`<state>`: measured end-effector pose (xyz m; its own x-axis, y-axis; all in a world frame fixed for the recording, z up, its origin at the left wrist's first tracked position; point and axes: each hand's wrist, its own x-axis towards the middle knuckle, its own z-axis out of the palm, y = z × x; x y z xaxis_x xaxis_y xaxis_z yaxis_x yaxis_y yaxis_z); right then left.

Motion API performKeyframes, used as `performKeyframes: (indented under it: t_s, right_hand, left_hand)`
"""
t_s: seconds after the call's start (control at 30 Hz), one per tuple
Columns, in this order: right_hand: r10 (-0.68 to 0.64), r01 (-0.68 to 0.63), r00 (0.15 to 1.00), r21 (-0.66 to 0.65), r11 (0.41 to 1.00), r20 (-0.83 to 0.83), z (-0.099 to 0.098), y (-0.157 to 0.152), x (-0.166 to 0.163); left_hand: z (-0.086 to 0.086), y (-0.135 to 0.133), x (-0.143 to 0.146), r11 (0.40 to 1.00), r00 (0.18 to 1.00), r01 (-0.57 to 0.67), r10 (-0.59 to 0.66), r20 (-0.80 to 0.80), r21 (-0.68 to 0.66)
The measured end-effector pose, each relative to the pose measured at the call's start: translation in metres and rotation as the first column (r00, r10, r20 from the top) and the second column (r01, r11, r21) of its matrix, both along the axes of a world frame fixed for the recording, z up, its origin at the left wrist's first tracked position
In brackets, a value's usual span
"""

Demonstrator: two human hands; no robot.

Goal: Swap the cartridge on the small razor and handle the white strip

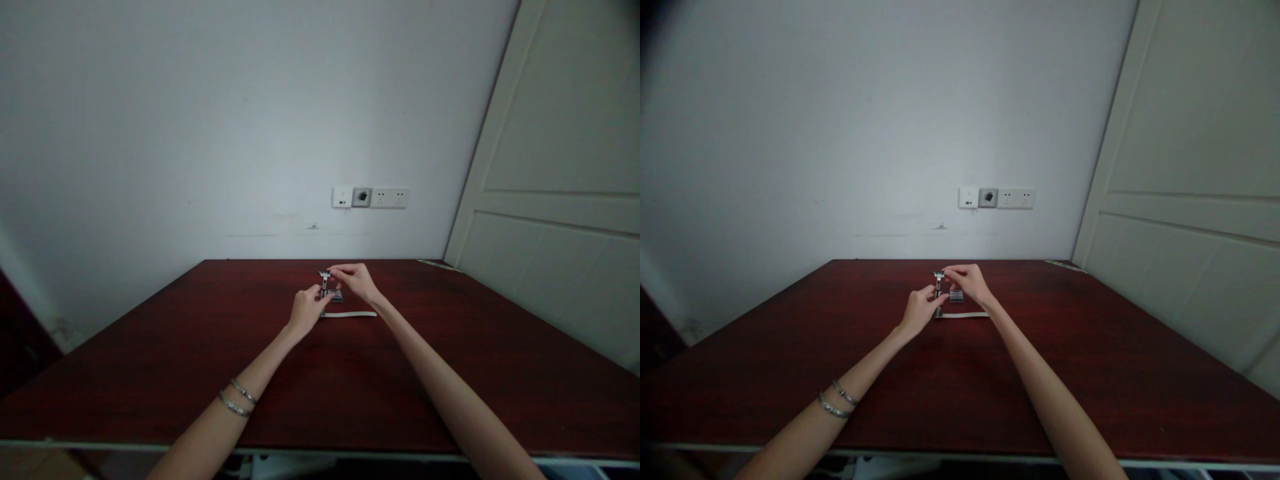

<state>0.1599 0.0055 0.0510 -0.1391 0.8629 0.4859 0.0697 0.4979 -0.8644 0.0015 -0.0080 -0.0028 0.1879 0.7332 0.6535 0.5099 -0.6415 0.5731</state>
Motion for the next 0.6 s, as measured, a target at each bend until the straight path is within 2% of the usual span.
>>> performKeyframes:
  t_s: [0.17,0.4,0.6]
  right_hand:
    - [0.007,-0.007,0.999,0.013,1.000,0.033,0.000,-0.001,-0.001]
    - [0.042,-0.044,0.999,0.048,0.998,0.029,0.001,-0.004,-0.004]
    - [0.042,-0.042,0.999,0.055,0.998,0.008,0.002,-0.008,-0.005]
  left_hand:
    - [0.001,-0.001,0.000,1.000,1.000,0.003,-0.003,-0.019,-0.007]
    - [0.006,-0.009,0.003,0.996,0.997,0.058,-0.054,0.056,-0.063]
    - [0.007,-0.010,0.004,0.994,0.994,0.061,-0.052,0.099,-0.090]
